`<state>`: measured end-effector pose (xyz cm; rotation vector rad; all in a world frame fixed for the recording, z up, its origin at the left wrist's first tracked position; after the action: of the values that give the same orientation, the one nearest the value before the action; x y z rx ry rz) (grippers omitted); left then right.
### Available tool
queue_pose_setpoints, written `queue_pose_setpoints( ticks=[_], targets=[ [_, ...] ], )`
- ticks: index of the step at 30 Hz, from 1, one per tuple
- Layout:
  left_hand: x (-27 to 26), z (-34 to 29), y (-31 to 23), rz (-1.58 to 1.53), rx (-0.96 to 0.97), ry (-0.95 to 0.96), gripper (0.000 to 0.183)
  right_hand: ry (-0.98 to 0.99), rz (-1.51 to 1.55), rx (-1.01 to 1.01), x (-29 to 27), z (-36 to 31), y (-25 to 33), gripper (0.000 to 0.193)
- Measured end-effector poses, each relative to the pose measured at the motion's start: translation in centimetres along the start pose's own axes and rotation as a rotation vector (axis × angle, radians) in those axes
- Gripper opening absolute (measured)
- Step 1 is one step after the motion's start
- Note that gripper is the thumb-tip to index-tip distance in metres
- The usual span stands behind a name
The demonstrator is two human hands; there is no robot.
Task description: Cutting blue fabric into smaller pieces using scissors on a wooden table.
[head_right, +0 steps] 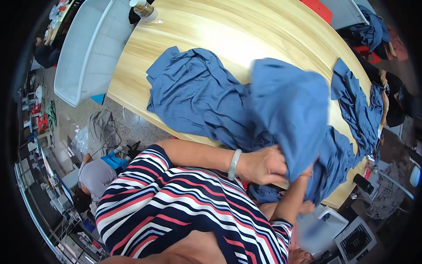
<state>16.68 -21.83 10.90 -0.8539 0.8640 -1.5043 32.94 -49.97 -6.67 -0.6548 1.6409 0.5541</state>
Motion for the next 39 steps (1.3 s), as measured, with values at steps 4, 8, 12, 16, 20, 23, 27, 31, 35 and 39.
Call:
queue_pose_setpoints(
  ticks=[4, 8, 12, 16, 20, 23, 27, 31, 35, 39],
  targets=[
    [-0.5, -2.4, 4.9, -0.053, -0.174, -0.058, 0.007, 0.0, -0.33, 0.47, 0.7, -3.9, -15.1, 0.049],
    [-7.0, -8.4, 7.9, 0.481, -0.238, -0.273, 0.018, -0.052, 0.281, 0.892, -2.7, -5.7, -10.6, 0.039],
    [-21.0, -17.8, 7.9, 1.018, -0.504, -0.718, 0.037, 0.094, 0.484, 0.806, -3.1, -4.9, -1.0, 0.031],
    [-31.5, -30.3, 8.1, 1.567, -0.688, -1.023, 0.061, 0.009, 0.534, 0.23, -5.6, 2.6, 12.8, 0.024],
    [-37.2, -33.7, 9.2, 1.435, -0.911, -1.05, 0.058, 0.166, 0.546, -0.196, -5.0, 6.7, 25.6, 0.035],
    [-39.8, -33.4, 11.6, 1.142, -1.094, -0.855, 0.04, 0.238, 0.522, -0.256, -1.9, 7.1, 29.9, 0.036],
    [-42.7, -35.0, 12.9, 1.045, -1.084, -0.732, 0.019, 0.268, 0.479, -0.178, 1.8, 7.7, 29.0, 0.025],
    [-47.9, -40.7, 9.1, 0.519, -1.107, -0.96, 0.015, 0.369, 0.606, -0.2, -0.4, 8.4, 26.3, 0.036],
    [-54.2, -37.7, 8.1, -0.126, -0.756, -1.281, 0.027, 0.155, 0.762, 0.022, -4.9, 9.2, 18.3, 0.037],
    [-48.5, -24.4, 11.4, -0.202, -0.423, -1.203, 0.048, -0.118, 0.514, 0.33, -6.9, 9.8, 13.2, 0.028]
  ],
)
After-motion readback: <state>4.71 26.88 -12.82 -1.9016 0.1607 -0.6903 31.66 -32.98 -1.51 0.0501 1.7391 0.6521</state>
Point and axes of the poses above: each hand's wrist, its own z-axis towards the middle knuckle, its own x-axis out of the palm, y = z × x, the point moved 6 cm from there along z, towards the middle knuckle, and after that the axes turned 2 degrees about -x, right-handed, at the moved point
